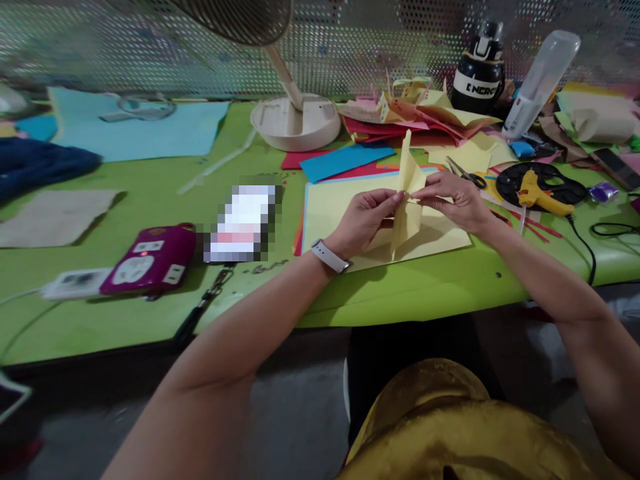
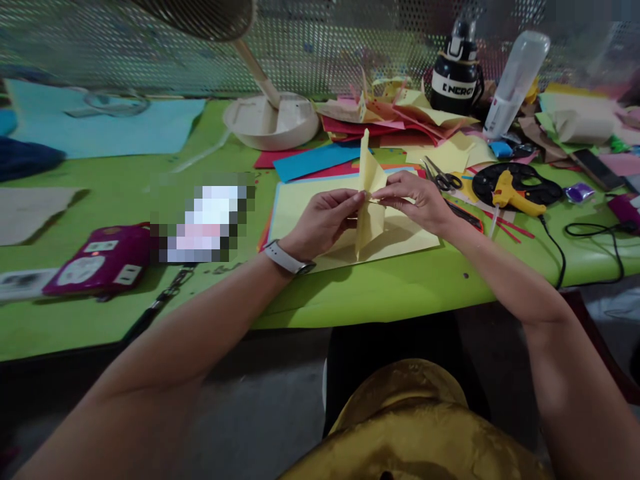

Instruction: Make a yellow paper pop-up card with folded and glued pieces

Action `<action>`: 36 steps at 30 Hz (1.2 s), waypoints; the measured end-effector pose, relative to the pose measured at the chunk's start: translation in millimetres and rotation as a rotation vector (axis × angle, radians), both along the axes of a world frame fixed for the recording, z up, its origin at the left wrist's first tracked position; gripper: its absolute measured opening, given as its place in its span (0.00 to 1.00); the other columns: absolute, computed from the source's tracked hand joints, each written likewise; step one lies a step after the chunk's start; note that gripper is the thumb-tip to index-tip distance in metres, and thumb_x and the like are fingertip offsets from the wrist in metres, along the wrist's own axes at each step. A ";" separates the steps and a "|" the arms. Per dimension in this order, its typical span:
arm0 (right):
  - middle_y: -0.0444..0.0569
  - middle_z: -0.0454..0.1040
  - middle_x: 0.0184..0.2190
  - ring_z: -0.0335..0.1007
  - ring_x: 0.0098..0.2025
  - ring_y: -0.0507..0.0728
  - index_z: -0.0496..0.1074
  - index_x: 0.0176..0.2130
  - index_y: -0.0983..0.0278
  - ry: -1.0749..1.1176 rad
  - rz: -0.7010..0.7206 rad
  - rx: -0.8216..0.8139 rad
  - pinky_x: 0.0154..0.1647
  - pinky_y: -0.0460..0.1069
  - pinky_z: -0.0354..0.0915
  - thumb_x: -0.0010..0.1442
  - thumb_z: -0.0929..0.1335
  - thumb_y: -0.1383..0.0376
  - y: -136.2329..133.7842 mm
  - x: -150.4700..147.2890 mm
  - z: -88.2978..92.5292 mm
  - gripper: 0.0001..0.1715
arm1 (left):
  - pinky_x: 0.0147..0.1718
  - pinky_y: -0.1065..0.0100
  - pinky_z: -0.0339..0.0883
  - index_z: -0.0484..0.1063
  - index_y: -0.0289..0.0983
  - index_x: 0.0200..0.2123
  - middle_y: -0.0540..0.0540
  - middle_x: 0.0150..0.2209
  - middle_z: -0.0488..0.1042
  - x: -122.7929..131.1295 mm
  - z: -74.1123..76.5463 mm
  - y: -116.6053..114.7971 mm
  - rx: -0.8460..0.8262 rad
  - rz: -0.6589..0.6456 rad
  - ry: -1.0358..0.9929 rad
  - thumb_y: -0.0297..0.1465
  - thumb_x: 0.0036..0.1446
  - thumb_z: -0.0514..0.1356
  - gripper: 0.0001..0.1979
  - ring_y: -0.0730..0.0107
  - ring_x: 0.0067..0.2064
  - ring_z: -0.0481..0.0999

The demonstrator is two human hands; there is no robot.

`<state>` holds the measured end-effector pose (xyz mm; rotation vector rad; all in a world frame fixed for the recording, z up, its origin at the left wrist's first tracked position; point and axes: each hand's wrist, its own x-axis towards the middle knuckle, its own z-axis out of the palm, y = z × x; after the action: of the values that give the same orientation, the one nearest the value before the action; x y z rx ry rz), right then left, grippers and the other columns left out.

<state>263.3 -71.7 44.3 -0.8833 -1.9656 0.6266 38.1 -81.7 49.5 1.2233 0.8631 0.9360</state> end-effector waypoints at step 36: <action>0.48 0.79 0.42 0.77 0.44 0.55 0.75 0.46 0.60 0.196 -0.111 0.000 0.53 0.54 0.76 0.68 0.73 0.53 -22.5 -21.6 0.0 0.14 | 0.42 0.61 0.84 0.79 0.35 0.31 0.48 0.31 0.80 3.7 -0.9 -12.7 0.022 -0.081 -0.009 0.50 0.43 0.79 0.25 0.67 0.35 0.83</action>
<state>241.7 -94.3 44.4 -0.8894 -1.7297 0.6241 41.8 -94.4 48.6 1.2627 0.7923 0.8870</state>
